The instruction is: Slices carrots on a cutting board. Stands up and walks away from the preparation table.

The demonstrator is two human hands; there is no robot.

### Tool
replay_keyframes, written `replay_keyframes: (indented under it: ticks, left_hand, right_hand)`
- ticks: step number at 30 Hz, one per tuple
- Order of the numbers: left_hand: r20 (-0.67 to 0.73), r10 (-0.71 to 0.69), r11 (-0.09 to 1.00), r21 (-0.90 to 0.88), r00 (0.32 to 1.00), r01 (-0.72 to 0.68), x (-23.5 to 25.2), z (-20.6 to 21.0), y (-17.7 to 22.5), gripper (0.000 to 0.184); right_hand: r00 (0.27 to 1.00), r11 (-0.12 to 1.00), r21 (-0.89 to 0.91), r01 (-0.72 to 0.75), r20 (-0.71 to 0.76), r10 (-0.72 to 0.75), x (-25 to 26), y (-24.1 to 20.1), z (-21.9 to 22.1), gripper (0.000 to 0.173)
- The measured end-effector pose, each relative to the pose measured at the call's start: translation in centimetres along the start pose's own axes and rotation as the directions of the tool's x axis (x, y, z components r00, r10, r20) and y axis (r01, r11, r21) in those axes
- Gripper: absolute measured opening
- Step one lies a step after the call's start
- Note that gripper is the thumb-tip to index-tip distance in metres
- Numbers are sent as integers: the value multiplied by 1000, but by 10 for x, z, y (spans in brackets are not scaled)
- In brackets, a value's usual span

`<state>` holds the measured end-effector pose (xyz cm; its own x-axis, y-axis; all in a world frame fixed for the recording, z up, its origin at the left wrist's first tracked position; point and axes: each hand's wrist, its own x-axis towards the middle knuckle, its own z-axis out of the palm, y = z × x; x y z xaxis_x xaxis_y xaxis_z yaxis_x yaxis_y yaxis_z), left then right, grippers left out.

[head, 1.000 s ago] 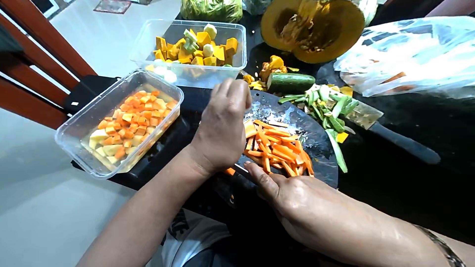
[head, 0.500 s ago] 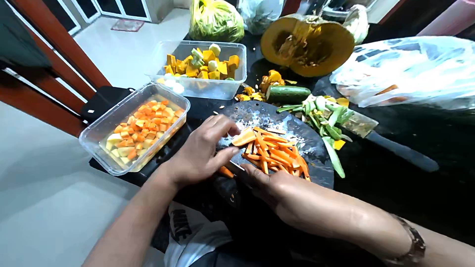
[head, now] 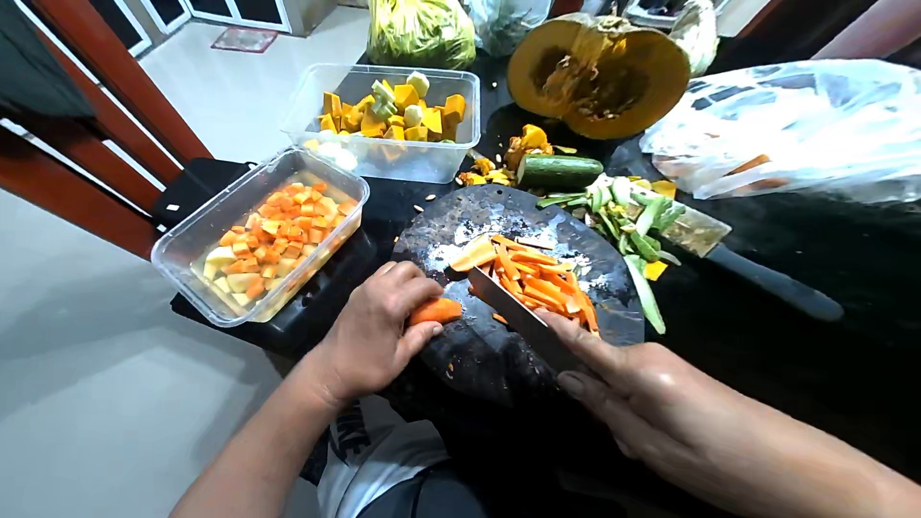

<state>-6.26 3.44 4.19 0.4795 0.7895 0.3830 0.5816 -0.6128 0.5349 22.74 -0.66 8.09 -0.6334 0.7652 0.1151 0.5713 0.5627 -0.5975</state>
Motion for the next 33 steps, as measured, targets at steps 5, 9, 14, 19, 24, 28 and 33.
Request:
replay_keyframes:
  ticks: [5, 9, 14, 19, 24, 28, 33]
  left_hand:
    - [-239, -130, 975, 146, 962, 168, -19, 29, 35, 40]
    - [-221, -121, 984, 104, 968, 147, -31, 22, 39, 33]
    - [-273, -76, 993, 61, 959, 96, -34, 26, 35, 22]
    - [-288, -73, 996, 35, 955, 87, -35, 29, 33, 21]
    - [-328, -91, 995, 12, 940, 101, -37, 30, 33, 21]
    - [-350, -90, 995, 12, 932, 101, -38, 32, 34, 21]
    - [-365, -86, 995, 5, 927, 95, -37, 35, 33, 20]
  right_hand:
    - [997, 965, -259, 45, -51, -60, 6, -14, 24, 56]
    - [997, 949, -309, 62, -13, -70, 11, -15, 29, 55]
    - [991, 924, -359, 132, 61, -117, 20, -12, 27, 55]
    - [986, 939, -327, 103, 157, -53, 42, -16, 25, 54]
    - [993, 959, -274, 73, 111, -44, 40, -12, 24, 52]
    - [991, 936, -327, 132, 41, -125, 27, -15, 21, 52]
    - [988, 922, -358, 151, 76, -132, 25, -19, 25, 53]
